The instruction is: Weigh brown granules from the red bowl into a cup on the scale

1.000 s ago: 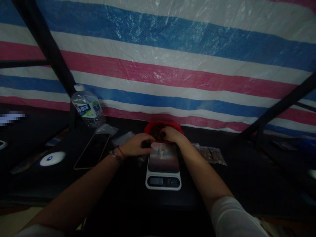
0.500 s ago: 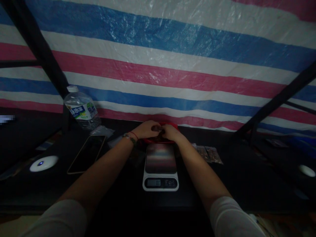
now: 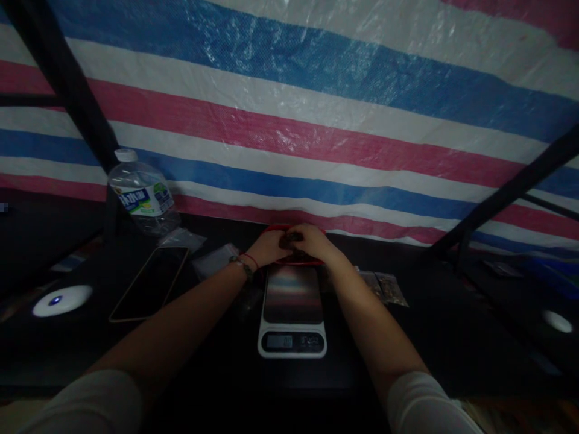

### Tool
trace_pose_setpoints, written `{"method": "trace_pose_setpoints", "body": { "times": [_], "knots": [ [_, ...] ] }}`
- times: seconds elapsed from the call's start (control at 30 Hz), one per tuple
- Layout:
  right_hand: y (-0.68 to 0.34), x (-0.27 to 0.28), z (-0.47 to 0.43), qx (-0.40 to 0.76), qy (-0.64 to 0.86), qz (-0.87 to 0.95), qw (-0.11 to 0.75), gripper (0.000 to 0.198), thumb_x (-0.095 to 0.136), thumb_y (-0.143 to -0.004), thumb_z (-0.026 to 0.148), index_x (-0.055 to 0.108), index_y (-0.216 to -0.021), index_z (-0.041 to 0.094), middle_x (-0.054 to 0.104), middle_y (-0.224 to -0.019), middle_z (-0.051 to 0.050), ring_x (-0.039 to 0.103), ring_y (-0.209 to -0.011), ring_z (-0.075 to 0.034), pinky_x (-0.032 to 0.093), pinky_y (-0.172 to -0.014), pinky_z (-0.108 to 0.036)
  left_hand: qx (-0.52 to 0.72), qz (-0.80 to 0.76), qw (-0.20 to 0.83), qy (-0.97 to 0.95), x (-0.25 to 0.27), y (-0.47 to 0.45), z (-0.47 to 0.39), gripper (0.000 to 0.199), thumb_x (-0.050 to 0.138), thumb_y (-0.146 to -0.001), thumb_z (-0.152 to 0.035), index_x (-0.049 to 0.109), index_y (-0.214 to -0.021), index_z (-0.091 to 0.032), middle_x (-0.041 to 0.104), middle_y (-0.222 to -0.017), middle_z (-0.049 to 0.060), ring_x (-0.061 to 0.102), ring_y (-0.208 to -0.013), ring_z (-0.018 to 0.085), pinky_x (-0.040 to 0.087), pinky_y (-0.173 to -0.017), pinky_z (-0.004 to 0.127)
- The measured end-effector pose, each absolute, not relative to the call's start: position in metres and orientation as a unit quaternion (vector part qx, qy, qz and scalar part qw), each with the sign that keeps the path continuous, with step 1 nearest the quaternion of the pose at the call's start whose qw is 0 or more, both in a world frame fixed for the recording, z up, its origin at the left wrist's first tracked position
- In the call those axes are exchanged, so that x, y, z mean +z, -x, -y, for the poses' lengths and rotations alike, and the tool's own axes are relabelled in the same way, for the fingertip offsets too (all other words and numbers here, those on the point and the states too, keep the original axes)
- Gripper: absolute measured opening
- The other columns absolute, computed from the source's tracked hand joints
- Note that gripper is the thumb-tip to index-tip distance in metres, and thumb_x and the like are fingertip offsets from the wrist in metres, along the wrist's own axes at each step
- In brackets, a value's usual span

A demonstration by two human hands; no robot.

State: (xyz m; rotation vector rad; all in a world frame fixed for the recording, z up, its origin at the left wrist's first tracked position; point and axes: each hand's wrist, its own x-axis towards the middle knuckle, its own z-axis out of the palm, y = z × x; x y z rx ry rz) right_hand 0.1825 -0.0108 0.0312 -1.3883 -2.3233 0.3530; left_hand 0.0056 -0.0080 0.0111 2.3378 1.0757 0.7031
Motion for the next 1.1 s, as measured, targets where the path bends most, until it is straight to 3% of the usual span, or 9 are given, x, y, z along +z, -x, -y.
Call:
{"method": "trace_pose_setpoints", "body": {
  "times": [0.33, 0.53, 0.77, 0.93, 1.0, 1.1],
  "knots": [
    [-0.181, 0.032, 0.014, 0.167, 0.501, 0.823, 0.211, 0.026, 0.068, -0.080, 0.017, 0.073, -0.106, 0.019, 0.074, -0.104, -0.004, 0.066, -0.094, -0.018, 0.047, -0.082, -0.025, 0.269, -0.403, 0.224, -0.845, 0.003, -0.007, 0.006, 0.021, 0.068, -0.073, -0.029, 0.075, -0.090, -0.018, 0.074, -0.084, 0.006, 0.068, -0.081, 0.022, 0.049, -0.073, 0.028],
    [-0.183, 0.026, 0.007, 0.109, 0.503, 0.834, 0.198, 0.012, 0.071, -0.077, 0.014, 0.075, -0.088, 0.017, 0.073, -0.094, -0.005, 0.064, -0.092, -0.019, 0.045, -0.083, -0.028, 0.240, -0.409, 0.213, -0.854, 0.003, -0.008, 0.004, 0.019, 0.066, -0.075, -0.030, 0.074, -0.087, -0.017, 0.073, -0.084, 0.007, 0.068, -0.081, 0.022, 0.049, -0.075, 0.028],
    [-0.176, 0.016, 0.005, 0.093, 0.516, 0.804, 0.279, 0.010, 0.067, -0.080, 0.015, 0.074, -0.087, 0.017, 0.072, -0.088, -0.005, 0.063, -0.082, -0.018, 0.045, -0.076, -0.028, 0.232, -0.427, 0.216, -0.847, 0.006, -0.010, 0.008, 0.022, 0.067, -0.075, -0.028, 0.073, -0.093, -0.015, 0.074, -0.091, 0.008, 0.068, -0.085, 0.022, 0.049, -0.074, 0.028],
    [-0.175, 0.023, 0.006, 0.067, 0.500, 0.818, 0.275, 0.020, 0.055, -0.089, 0.015, 0.073, -0.097, 0.017, 0.073, -0.100, -0.007, 0.064, -0.094, -0.018, 0.046, -0.086, -0.028, 0.255, -0.432, 0.222, -0.836, 0.003, -0.009, 0.005, 0.023, 0.068, -0.075, -0.028, 0.071, -0.094, -0.016, 0.074, -0.094, 0.008, 0.068, -0.088, 0.021, 0.050, -0.078, 0.028],
    [-0.179, 0.031, 0.009, 0.048, 0.518, 0.817, 0.249, 0.027, 0.050, -0.090, 0.011, 0.073, -0.104, 0.016, 0.073, -0.107, -0.008, 0.064, -0.100, -0.019, 0.045, -0.090, -0.029, 0.274, -0.441, 0.219, -0.826, 0.002, -0.008, 0.003, 0.026, 0.068, -0.074, -0.026, 0.070, -0.098, -0.015, 0.073, -0.097, 0.009, 0.067, -0.090, 0.021, 0.050, -0.080, 0.028],
    [-0.185, 0.038, 0.017, 0.059, 0.548, 0.825, 0.122, 0.030, 0.051, -0.088, 0.011, 0.074, -0.105, 0.017, 0.073, -0.107, -0.010, 0.066, -0.098, -0.022, 0.046, -0.086, -0.028, 0.279, -0.454, 0.198, -0.823, 0.004, -0.006, 0.003, 0.027, 0.065, -0.076, -0.025, 0.069, -0.100, -0.014, 0.072, -0.099, 0.011, 0.066, -0.094, 0.023, 0.049, -0.084, 0.029]
  ]
}}
